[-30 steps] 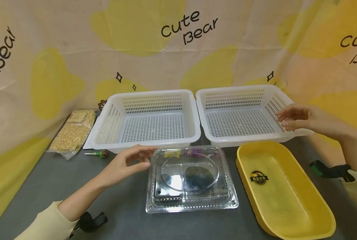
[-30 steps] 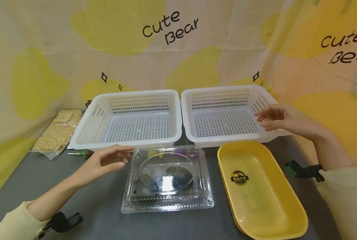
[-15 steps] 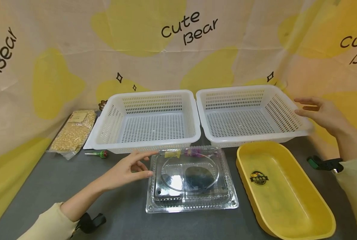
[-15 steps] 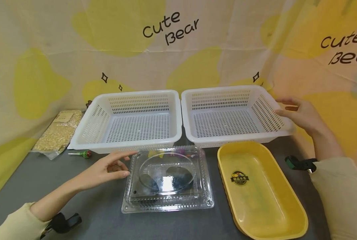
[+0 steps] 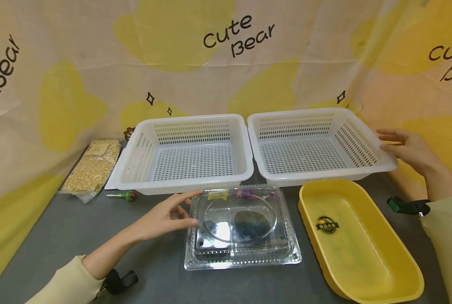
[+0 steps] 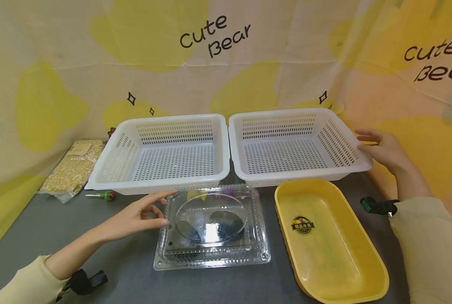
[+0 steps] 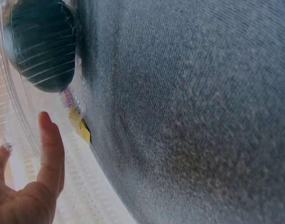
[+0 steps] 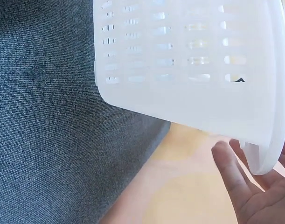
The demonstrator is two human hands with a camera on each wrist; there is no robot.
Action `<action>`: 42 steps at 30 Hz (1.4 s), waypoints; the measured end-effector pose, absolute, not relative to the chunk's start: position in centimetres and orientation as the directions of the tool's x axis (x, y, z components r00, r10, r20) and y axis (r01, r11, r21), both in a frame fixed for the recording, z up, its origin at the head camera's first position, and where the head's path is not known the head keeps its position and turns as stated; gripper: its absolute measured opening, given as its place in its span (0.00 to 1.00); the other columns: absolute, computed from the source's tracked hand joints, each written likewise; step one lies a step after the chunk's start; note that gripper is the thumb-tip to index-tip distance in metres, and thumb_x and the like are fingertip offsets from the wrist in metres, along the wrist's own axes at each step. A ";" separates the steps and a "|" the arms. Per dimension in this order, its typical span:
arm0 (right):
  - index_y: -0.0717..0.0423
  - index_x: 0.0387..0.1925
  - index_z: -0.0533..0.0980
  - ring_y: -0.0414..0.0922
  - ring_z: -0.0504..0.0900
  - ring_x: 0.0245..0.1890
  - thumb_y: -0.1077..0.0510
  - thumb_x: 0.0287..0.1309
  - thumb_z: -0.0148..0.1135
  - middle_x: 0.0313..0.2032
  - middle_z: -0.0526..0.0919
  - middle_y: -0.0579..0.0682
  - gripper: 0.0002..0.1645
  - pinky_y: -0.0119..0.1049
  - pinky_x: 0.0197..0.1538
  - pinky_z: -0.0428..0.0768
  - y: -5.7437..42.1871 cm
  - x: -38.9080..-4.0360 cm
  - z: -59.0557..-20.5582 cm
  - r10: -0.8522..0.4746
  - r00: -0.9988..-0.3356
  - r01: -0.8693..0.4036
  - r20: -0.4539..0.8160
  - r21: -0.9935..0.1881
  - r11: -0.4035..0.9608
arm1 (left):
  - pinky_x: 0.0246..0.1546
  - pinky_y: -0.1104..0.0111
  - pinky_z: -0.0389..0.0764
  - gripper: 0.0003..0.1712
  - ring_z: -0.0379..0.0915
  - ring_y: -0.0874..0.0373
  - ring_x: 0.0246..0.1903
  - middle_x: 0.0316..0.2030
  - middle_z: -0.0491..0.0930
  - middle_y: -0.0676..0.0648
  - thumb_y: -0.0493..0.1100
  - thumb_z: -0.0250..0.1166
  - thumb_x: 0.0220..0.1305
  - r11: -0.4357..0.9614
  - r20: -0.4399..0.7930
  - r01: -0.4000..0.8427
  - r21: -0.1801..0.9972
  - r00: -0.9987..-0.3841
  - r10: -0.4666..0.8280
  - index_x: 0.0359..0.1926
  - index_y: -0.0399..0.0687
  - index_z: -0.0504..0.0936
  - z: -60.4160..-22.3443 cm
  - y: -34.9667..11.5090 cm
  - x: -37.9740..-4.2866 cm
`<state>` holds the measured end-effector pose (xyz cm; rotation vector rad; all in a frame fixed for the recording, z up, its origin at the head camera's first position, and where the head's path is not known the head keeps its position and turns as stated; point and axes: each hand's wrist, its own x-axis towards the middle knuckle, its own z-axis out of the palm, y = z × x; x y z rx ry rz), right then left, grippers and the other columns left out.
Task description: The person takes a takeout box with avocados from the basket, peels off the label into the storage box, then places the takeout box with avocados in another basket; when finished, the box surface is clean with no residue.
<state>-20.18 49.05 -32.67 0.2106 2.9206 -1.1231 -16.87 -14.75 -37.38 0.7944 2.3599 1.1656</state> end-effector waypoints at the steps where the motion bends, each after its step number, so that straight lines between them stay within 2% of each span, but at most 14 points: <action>1: 0.53 0.75 0.57 0.16 0.68 0.36 0.45 0.69 0.56 0.42 0.66 0.14 0.39 0.18 0.35 0.74 49.1 -20.2 -32.7 0.120 -0.991 0.126 -0.054 -0.668 0.734 | 0.37 0.67 0.83 0.43 0.80 0.58 0.41 0.60 0.66 0.33 0.52 0.67 0.63 0.491 -0.092 0.314 0.813 -0.762 0.640 0.75 0.62 0.58 -37.4 -14.7 -16.9; 7: 0.63 0.72 0.60 0.19 0.72 0.33 0.44 0.69 0.55 0.33 0.66 0.10 0.40 0.22 0.35 0.76 49.0 -20.4 -32.4 0.125 -0.989 0.150 -0.085 -0.643 0.751 | 0.34 0.65 0.81 0.46 0.81 0.60 0.38 0.60 0.68 0.37 0.52 0.69 0.61 0.504 -0.120 0.283 0.816 -0.770 0.627 0.76 0.65 0.56 -37.4 -14.4 -16.6; 14: 0.57 0.74 0.58 0.22 0.75 0.32 0.44 0.69 0.55 0.31 0.69 0.12 0.39 0.25 0.36 0.78 49.0 -20.3 -32.3 0.136 -0.982 0.190 -0.132 -0.663 0.724 | 0.34 0.63 0.79 0.49 0.81 0.59 0.40 0.62 0.67 0.33 0.53 0.71 0.59 0.504 -0.142 0.258 0.824 -0.767 0.626 0.76 0.64 0.55 -37.5 -14.3 -16.5; 20: 0.65 0.73 0.57 0.23 0.75 0.31 0.42 0.70 0.53 0.30 0.69 0.12 0.42 0.25 0.36 0.78 48.8 -20.4 -32.2 0.148 -0.979 0.204 -0.140 -0.647 0.735 | 0.37 0.60 0.86 0.52 0.79 0.53 0.45 0.63 0.63 0.29 0.50 0.73 0.57 0.432 -0.226 0.072 0.899 -0.768 0.599 0.77 0.67 0.53 -37.2 -14.0 -16.1; 23: 0.66 0.72 0.57 0.23 0.75 0.31 0.43 0.70 0.53 0.30 0.68 0.11 0.42 0.26 0.35 0.78 48.7 -20.4 -32.1 0.144 -0.980 0.200 -0.138 -0.649 0.735 | 0.39 0.57 0.87 0.51 0.80 0.52 0.46 0.63 0.61 0.26 0.48 0.73 0.58 0.377 -0.265 -0.031 0.926 -0.765 0.587 0.77 0.65 0.54 -36.9 -13.8 -15.9; 26: 0.68 0.71 0.57 0.23 0.75 0.31 0.44 0.71 0.53 0.30 0.68 0.11 0.41 0.26 0.35 0.79 48.6 -20.3 -32.1 0.142 -0.980 0.198 -0.139 -0.649 0.735 | 0.40 0.55 0.87 0.50 0.80 0.51 0.44 0.60 0.62 0.26 0.47 0.73 0.58 0.352 -0.283 -0.078 0.933 -0.763 0.581 0.76 0.63 0.55 -36.7 -13.7 -15.8; 35: 0.65 0.70 0.58 0.24 0.76 0.31 0.44 0.70 0.54 0.30 0.68 0.12 0.39 0.27 0.35 0.80 48.4 -20.2 -32.0 0.146 -0.981 0.195 -0.128 -0.657 0.728 | 0.39 0.55 0.87 0.49 0.78 0.55 0.36 0.49 0.65 0.36 0.44 0.72 0.58 0.341 -0.289 -0.099 0.935 -0.770 0.568 0.76 0.61 0.56 -36.7 -13.5 -15.7; 42: 0.63 0.70 0.58 0.25 0.76 0.31 0.43 0.69 0.55 0.30 0.68 0.12 0.39 0.27 0.35 0.80 48.6 -20.1 -32.1 0.143 -0.981 0.194 -0.132 -0.666 0.721 | 0.36 0.59 0.86 0.50 0.77 0.60 0.30 0.50 0.63 0.36 0.41 0.73 0.57 0.301 -0.235 -0.064 0.952 -0.783 0.576 0.76 0.60 0.58 -36.5 -13.4 -15.5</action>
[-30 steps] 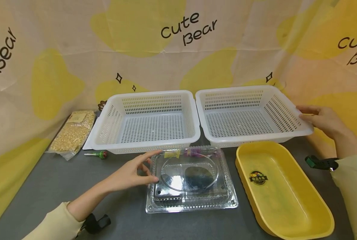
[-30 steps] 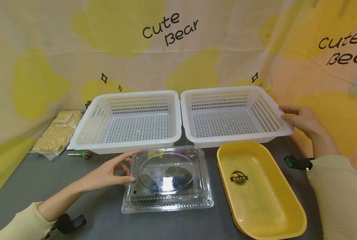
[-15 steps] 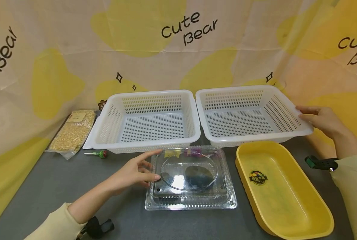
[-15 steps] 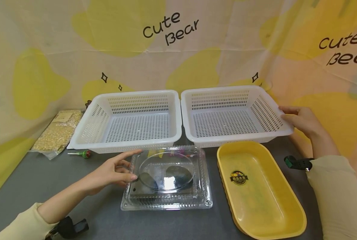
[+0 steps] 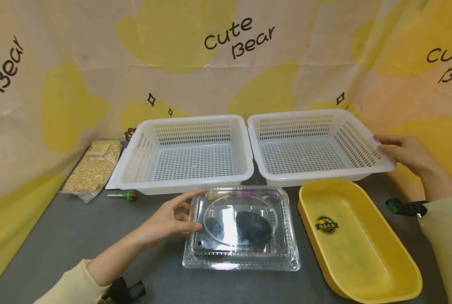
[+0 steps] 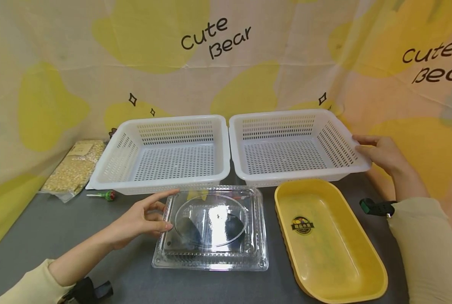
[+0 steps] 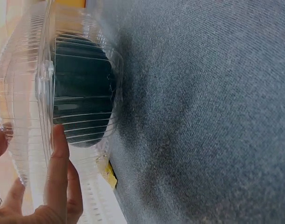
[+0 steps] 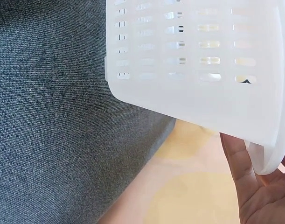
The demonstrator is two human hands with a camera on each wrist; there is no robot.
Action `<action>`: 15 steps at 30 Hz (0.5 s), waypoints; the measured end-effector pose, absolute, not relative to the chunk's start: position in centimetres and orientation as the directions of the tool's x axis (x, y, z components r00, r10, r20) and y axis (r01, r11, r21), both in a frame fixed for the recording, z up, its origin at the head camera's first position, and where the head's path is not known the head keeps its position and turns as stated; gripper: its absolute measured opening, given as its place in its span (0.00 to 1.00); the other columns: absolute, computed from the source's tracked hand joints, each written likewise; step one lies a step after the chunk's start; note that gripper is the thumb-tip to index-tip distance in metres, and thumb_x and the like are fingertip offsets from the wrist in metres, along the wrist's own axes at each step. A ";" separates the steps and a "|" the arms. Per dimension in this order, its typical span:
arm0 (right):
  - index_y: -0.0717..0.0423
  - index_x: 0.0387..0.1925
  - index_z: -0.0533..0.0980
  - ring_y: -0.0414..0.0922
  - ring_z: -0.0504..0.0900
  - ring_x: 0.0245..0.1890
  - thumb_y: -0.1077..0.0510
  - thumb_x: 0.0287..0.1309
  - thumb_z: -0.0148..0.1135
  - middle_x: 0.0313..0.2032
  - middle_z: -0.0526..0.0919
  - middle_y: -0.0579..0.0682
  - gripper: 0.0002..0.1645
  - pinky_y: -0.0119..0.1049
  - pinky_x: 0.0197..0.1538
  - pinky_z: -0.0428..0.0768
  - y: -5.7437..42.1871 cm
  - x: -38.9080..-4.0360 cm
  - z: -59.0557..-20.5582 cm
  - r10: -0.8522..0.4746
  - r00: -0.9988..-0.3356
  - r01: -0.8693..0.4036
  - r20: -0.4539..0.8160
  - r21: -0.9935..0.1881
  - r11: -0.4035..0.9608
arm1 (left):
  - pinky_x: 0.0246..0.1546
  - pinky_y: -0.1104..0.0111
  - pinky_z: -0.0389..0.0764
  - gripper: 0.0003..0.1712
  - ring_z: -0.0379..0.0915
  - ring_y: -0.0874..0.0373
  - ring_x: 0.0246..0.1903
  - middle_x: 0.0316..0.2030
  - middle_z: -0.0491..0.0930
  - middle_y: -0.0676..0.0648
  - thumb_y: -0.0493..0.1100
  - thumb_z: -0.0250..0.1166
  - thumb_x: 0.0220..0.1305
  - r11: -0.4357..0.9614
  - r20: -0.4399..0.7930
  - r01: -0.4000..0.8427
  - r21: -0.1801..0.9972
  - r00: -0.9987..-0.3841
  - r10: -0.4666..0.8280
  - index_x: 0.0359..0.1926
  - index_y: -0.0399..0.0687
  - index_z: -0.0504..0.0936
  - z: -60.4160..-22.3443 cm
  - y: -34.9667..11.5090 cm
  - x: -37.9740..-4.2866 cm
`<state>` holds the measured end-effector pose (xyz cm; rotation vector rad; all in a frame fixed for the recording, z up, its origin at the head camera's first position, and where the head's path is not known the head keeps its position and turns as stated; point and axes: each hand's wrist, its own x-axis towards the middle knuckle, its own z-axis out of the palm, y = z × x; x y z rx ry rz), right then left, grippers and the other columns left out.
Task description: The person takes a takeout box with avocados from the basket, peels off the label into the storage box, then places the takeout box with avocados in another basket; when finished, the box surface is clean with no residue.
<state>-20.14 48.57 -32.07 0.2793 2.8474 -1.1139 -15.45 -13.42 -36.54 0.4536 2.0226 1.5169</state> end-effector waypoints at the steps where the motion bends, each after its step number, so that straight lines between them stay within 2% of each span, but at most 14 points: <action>1: 0.63 0.70 0.58 0.25 0.76 0.31 0.43 0.69 0.55 0.30 0.67 0.12 0.39 0.27 0.35 0.80 48.6 -20.1 -32.1 0.143 -0.981 0.195 -0.132 -0.662 0.724 | 0.36 0.59 0.86 0.50 0.77 0.60 0.30 0.50 0.63 0.36 0.40 0.73 0.57 0.294 -0.225 -0.057 0.954 -0.784 0.578 0.76 0.59 0.58 -36.5 -13.4 -15.4; 9: 0.64 0.69 0.59 0.25 0.75 0.30 0.43 0.69 0.54 0.32 0.65 0.12 0.39 0.26 0.35 0.79 48.6 -20.0 -32.1 0.145 -0.982 0.187 -0.119 -0.641 0.745 | 0.34 0.60 0.85 0.49 0.78 0.61 0.29 0.51 0.63 0.35 0.39 0.72 0.57 0.269 -0.192 -0.026 0.963 -0.768 0.612 0.76 0.59 0.58 -35.6 -12.9 -15.4; 10: 0.64 0.69 0.60 0.25 0.75 0.30 0.43 0.69 0.54 0.34 0.67 0.15 0.39 0.26 0.35 0.78 48.7 -20.0 -32.1 0.147 -0.983 0.185 -0.112 -0.633 0.752 | 0.34 0.60 0.85 0.49 0.79 0.61 0.29 0.53 0.63 0.34 0.39 0.72 0.57 0.269 -0.191 -0.023 0.963 -0.761 0.619 0.76 0.59 0.58 -35.5 -12.8 -15.3; 11: 0.65 0.69 0.60 0.24 0.74 0.30 0.43 0.70 0.54 0.37 0.73 0.22 0.39 0.26 0.34 0.78 48.6 -20.0 -32.1 0.148 -0.983 0.181 -0.105 -0.622 0.762 | 0.34 0.60 0.85 0.49 0.79 0.61 0.28 0.54 0.62 0.32 0.39 0.72 0.57 0.269 -0.191 -0.019 0.963 -0.755 0.627 0.76 0.59 0.58 -35.4 -12.6 -15.3; 13: 0.66 0.69 0.60 0.22 0.72 0.30 0.43 0.70 0.53 0.47 0.81 0.42 0.39 0.25 0.34 0.76 48.6 -20.0 -32.1 0.149 -0.984 0.178 -0.098 -0.602 0.779 | 0.35 0.60 0.85 0.48 0.79 0.61 0.29 0.58 0.61 0.30 0.39 0.72 0.57 0.265 -0.189 -0.016 0.964 -0.741 0.644 0.76 0.59 0.58 -35.2 -12.3 -15.1; 15: 0.67 0.69 0.61 0.21 0.70 0.30 0.42 0.70 0.52 0.59 0.75 0.64 0.39 0.24 0.34 0.74 48.6 -20.0 -32.1 0.146 -0.985 0.175 -0.096 -0.580 0.795 | 0.37 0.59 0.85 0.48 0.79 0.60 0.30 0.61 0.59 0.29 0.40 0.71 0.58 0.255 -0.188 -0.020 0.967 -0.730 0.656 0.75 0.60 0.58 -34.9 -11.9 -14.9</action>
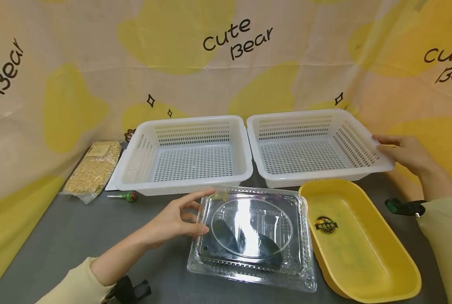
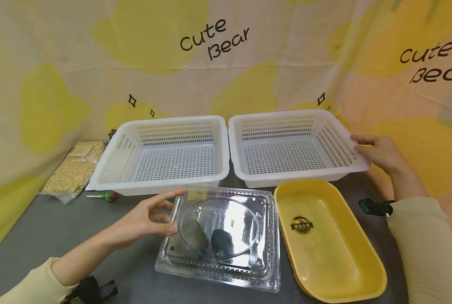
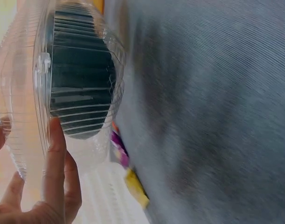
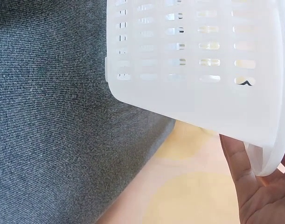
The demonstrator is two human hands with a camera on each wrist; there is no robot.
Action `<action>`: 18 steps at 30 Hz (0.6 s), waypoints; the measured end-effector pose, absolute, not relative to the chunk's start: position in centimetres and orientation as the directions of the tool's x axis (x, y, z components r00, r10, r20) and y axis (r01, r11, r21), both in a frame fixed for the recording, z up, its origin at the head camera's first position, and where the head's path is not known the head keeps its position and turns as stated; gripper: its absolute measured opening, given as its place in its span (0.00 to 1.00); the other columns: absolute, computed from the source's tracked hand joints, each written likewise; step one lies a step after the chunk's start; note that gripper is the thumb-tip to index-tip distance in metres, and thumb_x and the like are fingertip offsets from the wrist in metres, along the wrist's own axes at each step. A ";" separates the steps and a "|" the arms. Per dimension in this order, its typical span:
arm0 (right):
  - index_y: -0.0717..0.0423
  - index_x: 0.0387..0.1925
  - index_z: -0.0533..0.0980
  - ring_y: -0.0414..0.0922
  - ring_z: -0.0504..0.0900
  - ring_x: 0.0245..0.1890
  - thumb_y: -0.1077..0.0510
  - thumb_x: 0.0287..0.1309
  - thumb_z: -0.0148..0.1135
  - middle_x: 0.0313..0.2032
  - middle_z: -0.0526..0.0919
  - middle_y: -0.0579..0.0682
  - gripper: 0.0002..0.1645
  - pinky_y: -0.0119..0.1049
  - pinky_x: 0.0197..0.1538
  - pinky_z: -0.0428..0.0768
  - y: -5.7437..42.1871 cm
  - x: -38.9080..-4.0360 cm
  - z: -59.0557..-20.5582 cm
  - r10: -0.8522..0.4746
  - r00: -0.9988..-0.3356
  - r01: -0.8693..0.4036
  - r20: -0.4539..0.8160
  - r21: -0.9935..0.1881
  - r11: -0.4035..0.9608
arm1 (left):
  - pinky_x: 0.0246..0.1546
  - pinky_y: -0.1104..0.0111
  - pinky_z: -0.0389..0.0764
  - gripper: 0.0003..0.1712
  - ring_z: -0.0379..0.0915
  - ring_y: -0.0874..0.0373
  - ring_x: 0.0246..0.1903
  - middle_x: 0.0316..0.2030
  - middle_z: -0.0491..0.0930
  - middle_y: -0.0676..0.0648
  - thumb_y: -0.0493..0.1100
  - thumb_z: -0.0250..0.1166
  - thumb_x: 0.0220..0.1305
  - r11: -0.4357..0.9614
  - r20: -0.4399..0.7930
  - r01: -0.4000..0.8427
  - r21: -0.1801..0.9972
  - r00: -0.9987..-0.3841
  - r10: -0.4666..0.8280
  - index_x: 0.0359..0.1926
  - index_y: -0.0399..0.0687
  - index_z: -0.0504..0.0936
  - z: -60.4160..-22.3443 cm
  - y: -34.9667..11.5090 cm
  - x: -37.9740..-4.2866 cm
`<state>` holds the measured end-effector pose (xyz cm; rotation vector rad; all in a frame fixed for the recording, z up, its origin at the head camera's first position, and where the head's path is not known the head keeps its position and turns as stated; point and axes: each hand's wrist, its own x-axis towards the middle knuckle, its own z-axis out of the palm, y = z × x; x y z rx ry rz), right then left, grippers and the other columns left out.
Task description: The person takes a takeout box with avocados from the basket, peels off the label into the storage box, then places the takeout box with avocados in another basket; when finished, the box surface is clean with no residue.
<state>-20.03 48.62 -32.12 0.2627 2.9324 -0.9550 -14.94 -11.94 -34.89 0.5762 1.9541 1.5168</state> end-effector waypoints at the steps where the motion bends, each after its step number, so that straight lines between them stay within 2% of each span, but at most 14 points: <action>1: 0.68 0.69 0.61 0.20 0.69 0.30 0.42 0.70 0.51 0.63 0.68 0.73 0.40 0.23 0.34 0.73 48.6 -20.1 -32.1 0.144 -0.985 0.172 -0.095 -0.569 0.804 | 0.37 0.58 0.85 0.48 0.80 0.60 0.32 0.61 0.59 0.29 0.39 0.71 0.58 0.250 -0.191 -0.026 0.968 -0.726 0.661 0.75 0.61 0.59 -34.7 -11.7 -14.9; 3: 0.68 0.69 0.60 0.20 0.68 0.30 0.43 0.71 0.50 0.65 0.63 0.78 0.39 0.23 0.34 0.72 48.7 -20.2 -32.1 0.140 -0.986 0.169 -0.095 -0.563 0.809 | 0.39 0.57 0.85 0.48 0.81 0.58 0.35 0.62 0.59 0.29 0.40 0.71 0.58 0.239 -0.187 -0.031 0.971 -0.723 0.665 0.75 0.62 0.59 -34.2 -11.3 -14.8; 12: 0.68 0.69 0.60 0.24 0.72 0.29 0.43 0.71 0.49 0.63 0.65 0.78 0.39 0.25 0.33 0.72 49.0 -20.3 -32.5 0.136 -0.987 0.161 -0.087 -0.562 0.811 | 0.42 0.57 0.85 0.48 0.80 0.55 0.42 0.62 0.62 0.34 0.40 0.72 0.58 0.171 -0.121 -0.010 0.985 -0.746 0.655 0.75 0.70 0.59 -30.8 -8.9 -15.7; 13: 0.68 0.69 0.61 0.24 0.73 0.29 0.43 0.71 0.50 0.60 0.70 0.75 0.39 0.25 0.33 0.72 49.1 -20.3 -32.5 0.135 -0.988 0.156 -0.078 -0.563 0.812 | 0.43 0.57 0.85 0.49 0.80 0.54 0.43 0.62 0.62 0.34 0.40 0.72 0.58 0.164 -0.111 -0.004 0.986 -0.750 0.652 0.75 0.70 0.59 -30.5 -8.6 -16.0; 15: 0.68 0.68 0.62 0.24 0.74 0.29 0.43 0.70 0.52 0.50 0.81 0.57 0.39 0.25 0.33 0.73 49.1 -20.3 -32.5 0.132 -0.989 0.147 -0.068 -0.576 0.804 | 0.44 0.57 0.85 0.48 0.80 0.53 0.44 0.62 0.62 0.36 0.40 0.72 0.58 0.156 -0.100 0.001 0.988 -0.766 0.635 0.74 0.71 0.59 -30.0 -8.0 -16.6; 16: 0.68 0.68 0.62 0.24 0.74 0.29 0.44 0.70 0.53 0.44 0.83 0.46 0.38 0.25 0.33 0.74 49.1 -20.4 -32.5 0.130 -0.989 0.143 -0.064 -0.585 0.798 | 0.44 0.57 0.85 0.48 0.80 0.53 0.45 0.62 0.62 0.37 0.40 0.72 0.57 0.156 -0.096 0.003 0.988 -0.777 0.622 0.74 0.72 0.60 -29.7 -7.6 -16.8; 18: 0.68 0.68 0.63 0.24 0.75 0.29 0.44 0.69 0.55 0.36 0.77 0.28 0.38 0.25 0.33 0.74 49.1 -20.4 -32.6 0.125 -0.990 0.135 -0.058 -0.598 0.790 | 0.45 0.58 0.85 0.48 0.80 0.52 0.45 0.61 0.63 0.37 0.39 0.71 0.58 0.153 -0.079 0.017 0.988 -0.797 0.599 0.73 0.73 0.60 -29.2 -6.9 -17.5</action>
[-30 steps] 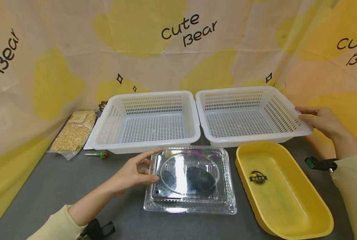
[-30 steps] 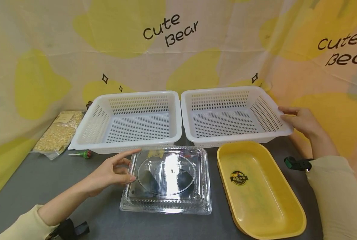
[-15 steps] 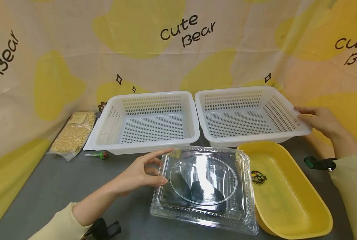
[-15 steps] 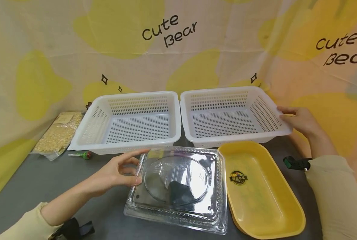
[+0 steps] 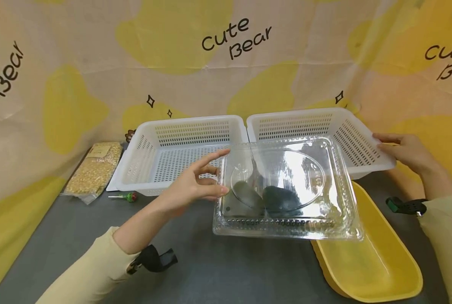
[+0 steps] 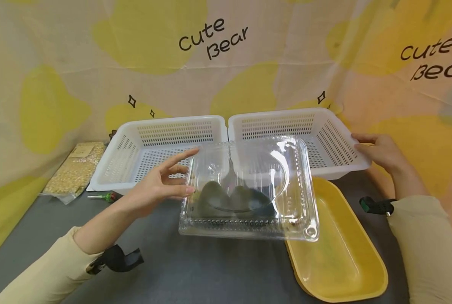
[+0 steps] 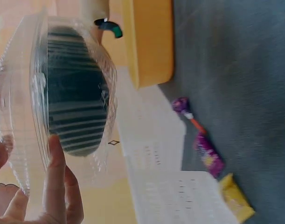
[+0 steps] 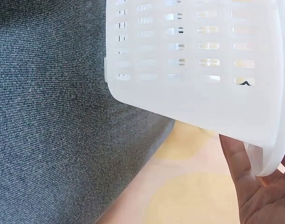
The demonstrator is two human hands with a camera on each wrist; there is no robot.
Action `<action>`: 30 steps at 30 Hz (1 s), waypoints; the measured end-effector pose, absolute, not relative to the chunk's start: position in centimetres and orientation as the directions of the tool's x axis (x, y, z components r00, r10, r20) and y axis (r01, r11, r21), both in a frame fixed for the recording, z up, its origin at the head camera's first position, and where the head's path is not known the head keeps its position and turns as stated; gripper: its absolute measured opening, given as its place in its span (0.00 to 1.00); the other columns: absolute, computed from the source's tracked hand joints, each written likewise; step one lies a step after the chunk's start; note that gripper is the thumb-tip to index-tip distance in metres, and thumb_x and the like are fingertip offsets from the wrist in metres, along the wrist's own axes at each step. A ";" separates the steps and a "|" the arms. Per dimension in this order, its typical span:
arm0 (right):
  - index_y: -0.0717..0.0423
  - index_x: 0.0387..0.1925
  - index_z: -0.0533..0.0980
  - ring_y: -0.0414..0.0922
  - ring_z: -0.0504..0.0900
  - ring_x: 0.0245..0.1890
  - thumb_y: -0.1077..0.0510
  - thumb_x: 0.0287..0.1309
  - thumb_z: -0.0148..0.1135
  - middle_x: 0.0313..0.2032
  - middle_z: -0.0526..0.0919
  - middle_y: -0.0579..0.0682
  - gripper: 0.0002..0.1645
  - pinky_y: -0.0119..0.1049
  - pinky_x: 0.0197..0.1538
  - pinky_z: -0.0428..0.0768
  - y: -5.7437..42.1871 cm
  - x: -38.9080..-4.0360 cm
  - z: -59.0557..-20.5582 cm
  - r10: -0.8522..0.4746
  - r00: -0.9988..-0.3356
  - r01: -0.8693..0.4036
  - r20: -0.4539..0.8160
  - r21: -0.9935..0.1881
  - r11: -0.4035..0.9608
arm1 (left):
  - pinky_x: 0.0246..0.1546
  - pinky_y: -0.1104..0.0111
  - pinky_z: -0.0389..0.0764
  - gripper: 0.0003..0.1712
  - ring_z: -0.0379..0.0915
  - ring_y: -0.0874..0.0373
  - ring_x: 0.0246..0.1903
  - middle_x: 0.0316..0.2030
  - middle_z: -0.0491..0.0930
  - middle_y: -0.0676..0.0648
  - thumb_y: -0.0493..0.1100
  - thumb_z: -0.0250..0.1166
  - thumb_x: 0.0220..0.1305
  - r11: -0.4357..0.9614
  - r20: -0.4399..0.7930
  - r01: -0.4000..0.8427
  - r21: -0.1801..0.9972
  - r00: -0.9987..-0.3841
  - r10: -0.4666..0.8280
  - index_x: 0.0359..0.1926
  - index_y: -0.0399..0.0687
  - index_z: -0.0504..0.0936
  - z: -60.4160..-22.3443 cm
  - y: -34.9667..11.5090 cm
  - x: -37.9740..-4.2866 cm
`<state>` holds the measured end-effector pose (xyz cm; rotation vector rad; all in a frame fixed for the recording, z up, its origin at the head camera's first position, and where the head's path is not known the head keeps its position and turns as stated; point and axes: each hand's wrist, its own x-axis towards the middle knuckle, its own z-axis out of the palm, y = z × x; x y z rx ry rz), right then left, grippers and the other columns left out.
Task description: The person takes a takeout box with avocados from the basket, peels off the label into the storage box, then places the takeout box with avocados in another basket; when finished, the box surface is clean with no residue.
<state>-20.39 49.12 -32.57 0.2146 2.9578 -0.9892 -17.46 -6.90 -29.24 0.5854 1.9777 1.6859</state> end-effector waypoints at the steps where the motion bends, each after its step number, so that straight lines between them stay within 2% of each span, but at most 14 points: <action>1: 0.68 0.67 0.64 0.24 0.76 0.29 0.45 0.69 0.55 0.35 0.72 0.22 0.38 0.25 0.33 0.75 49.1 -20.4 -32.5 0.124 -0.991 0.132 -0.054 -0.601 0.788 | 0.44 0.57 0.86 0.47 0.80 0.52 0.45 0.60 0.63 0.38 0.38 0.70 0.58 0.151 -0.071 0.023 0.988 -0.808 0.585 0.73 0.73 0.60 -29.0 -6.5 -17.8; 2: 0.68 0.67 0.63 0.24 0.76 0.29 0.45 0.69 0.55 0.34 0.70 0.20 0.38 0.25 0.33 0.75 49.1 -20.4 -32.5 0.123 -0.991 0.133 -0.057 -0.606 0.784 | 0.44 0.57 0.86 0.47 0.80 0.52 0.44 0.59 0.64 0.39 0.37 0.70 0.58 0.146 -0.064 0.024 0.989 -0.819 0.570 0.73 0.74 0.61 -28.7 -6.0 -18.1; 4: 0.65 0.68 0.64 0.24 0.75 0.29 0.45 0.69 0.55 0.35 0.70 0.21 0.36 0.24 0.34 0.75 49.2 -20.4 -32.5 0.125 -0.991 0.133 -0.055 -0.605 0.785 | 0.44 0.57 0.86 0.46 0.79 0.52 0.43 0.57 0.65 0.39 0.36 0.69 0.59 0.129 -0.040 0.036 0.991 -0.839 0.543 0.73 0.74 0.62 -28.2 -5.1 -18.9; 6: 0.62 0.68 0.63 0.23 0.75 0.29 0.46 0.69 0.55 0.40 0.79 0.35 0.35 0.24 0.34 0.75 49.2 -20.4 -32.5 0.122 -0.991 0.126 -0.048 -0.607 0.785 | 0.44 0.56 0.87 0.46 0.78 0.51 0.43 0.57 0.65 0.39 0.35 0.69 0.59 0.112 -0.017 0.049 0.992 -0.854 0.520 0.72 0.74 0.63 -27.7 -4.0 -19.7; 8: 0.58 0.69 0.62 0.21 0.72 0.30 0.46 0.70 0.54 0.49 0.81 0.53 0.33 0.23 0.34 0.75 49.2 -20.3 -32.5 0.117 -0.992 0.125 -0.052 -0.607 0.785 | 0.44 0.57 0.87 0.45 0.75 0.51 0.45 0.57 0.65 0.39 0.35 0.69 0.59 0.094 0.000 0.054 0.994 -0.867 0.498 0.71 0.75 0.64 -27.3 -3.0 -20.6; 9: 0.58 0.69 0.62 0.19 0.71 0.31 0.46 0.70 0.54 0.55 0.79 0.62 0.33 0.22 0.33 0.75 49.2 -20.3 -32.5 0.116 -0.992 0.125 -0.054 -0.605 0.786 | 0.44 0.58 0.87 0.45 0.74 0.51 0.47 0.58 0.65 0.39 0.35 0.69 0.59 0.087 0.008 0.057 0.995 -0.874 0.487 0.71 0.75 0.64 -27.1 -2.5 -21.1; 11: 0.60 0.70 0.62 0.16 0.66 0.33 0.46 0.70 0.53 0.64 0.65 0.77 0.34 0.21 0.34 0.73 49.2 -20.2 -32.4 0.113 -0.992 0.127 -0.060 -0.595 0.794 | 0.43 0.59 0.87 0.45 0.72 0.51 0.48 0.58 0.65 0.39 0.35 0.70 0.59 0.072 0.015 0.055 0.996 -0.883 0.469 0.71 0.76 0.65 -26.8 -1.6 -21.9; 15: 0.67 0.68 0.62 0.15 0.63 0.33 0.44 0.70 0.52 0.65 0.63 0.79 0.37 0.19 0.34 0.70 48.9 -20.2 -32.3 0.120 -0.990 0.140 -0.073 -0.569 0.810 | 0.40 0.60 0.87 0.45 0.72 0.53 0.44 0.52 0.66 0.40 0.33 0.69 0.58 0.024 0.023 0.036 0.999 -0.904 0.427 0.71 0.74 0.66 -26.7 0.0 -23.5; 18: 0.69 0.68 0.61 0.19 0.68 0.31 0.44 0.71 0.51 0.63 0.65 0.79 0.38 0.21 0.34 0.70 48.8 -20.2 -32.4 0.120 -0.989 0.146 -0.084 -0.565 0.812 | 0.39 0.60 0.88 0.46 0.70 0.55 0.40 0.48 0.66 0.43 0.31 0.69 0.57 -0.006 0.031 0.031 1.000 -0.916 0.400 0.71 0.72 0.66 -26.9 0.9 -24.4; 19: 0.69 0.69 0.61 0.20 0.70 0.31 0.44 0.71 0.51 0.60 0.69 0.77 0.38 0.22 0.34 0.71 48.8 -20.2 -32.4 0.120 -0.989 0.149 -0.087 -0.565 0.812 | 0.38 0.61 0.88 0.46 0.69 0.56 0.40 0.47 0.66 0.43 0.30 0.69 0.57 -0.016 0.032 0.028 0.999 -0.919 0.393 0.71 0.72 0.66 -27.0 1.3 -24.7; 20: 0.69 0.69 0.61 0.22 0.71 0.31 0.44 0.71 0.51 0.56 0.74 0.73 0.38 0.23 0.34 0.72 48.7 -20.2 -32.3 0.123 -0.988 0.154 -0.093 -0.565 0.811 | 0.38 0.61 0.88 0.46 0.68 0.57 0.41 0.46 0.66 0.44 0.30 0.69 0.57 -0.022 0.035 0.028 0.999 -0.921 0.387 0.71 0.71 0.66 -27.2 1.6 -24.9; 22: 0.68 0.69 0.61 0.26 0.74 0.31 0.44 0.71 0.50 0.46 0.81 0.59 0.38 0.24 0.34 0.73 48.7 -20.2 -32.3 0.128 -0.986 0.167 -0.109 -0.571 0.803 | 0.38 0.62 0.88 0.46 0.66 0.58 0.42 0.46 0.65 0.45 0.29 0.69 0.57 -0.031 0.038 0.028 0.999 -0.924 0.381 0.71 0.70 0.66 -27.5 2.3 -25.3; 25: 0.68 0.69 0.61 0.29 0.75 0.30 0.44 0.71 0.51 0.38 0.77 0.34 0.38 0.26 0.34 0.74 48.6 -20.1 -32.1 0.135 -0.985 0.172 -0.107 -0.583 0.794 | 0.38 0.62 0.87 0.46 0.64 0.58 0.43 0.45 0.64 0.46 0.29 0.69 0.57 -0.031 0.033 0.024 0.999 -0.928 0.370 0.71 0.70 0.66 -28.1 3.5 -25.7; 30: 0.68 0.68 0.61 0.29 0.75 0.29 0.45 0.71 0.52 0.31 0.71 0.20 0.37 0.26 0.33 0.75 48.5 -20.1 -32.3 0.134 -0.988 0.154 -0.079 -0.621 0.769 | 0.37 0.64 0.88 0.46 0.63 0.58 0.43 0.51 0.65 0.43 0.31 0.70 0.57 0.019 0.018 0.026 0.999 -0.934 0.356 0.71 0.70 0.66 -28.9 5.6 -26.1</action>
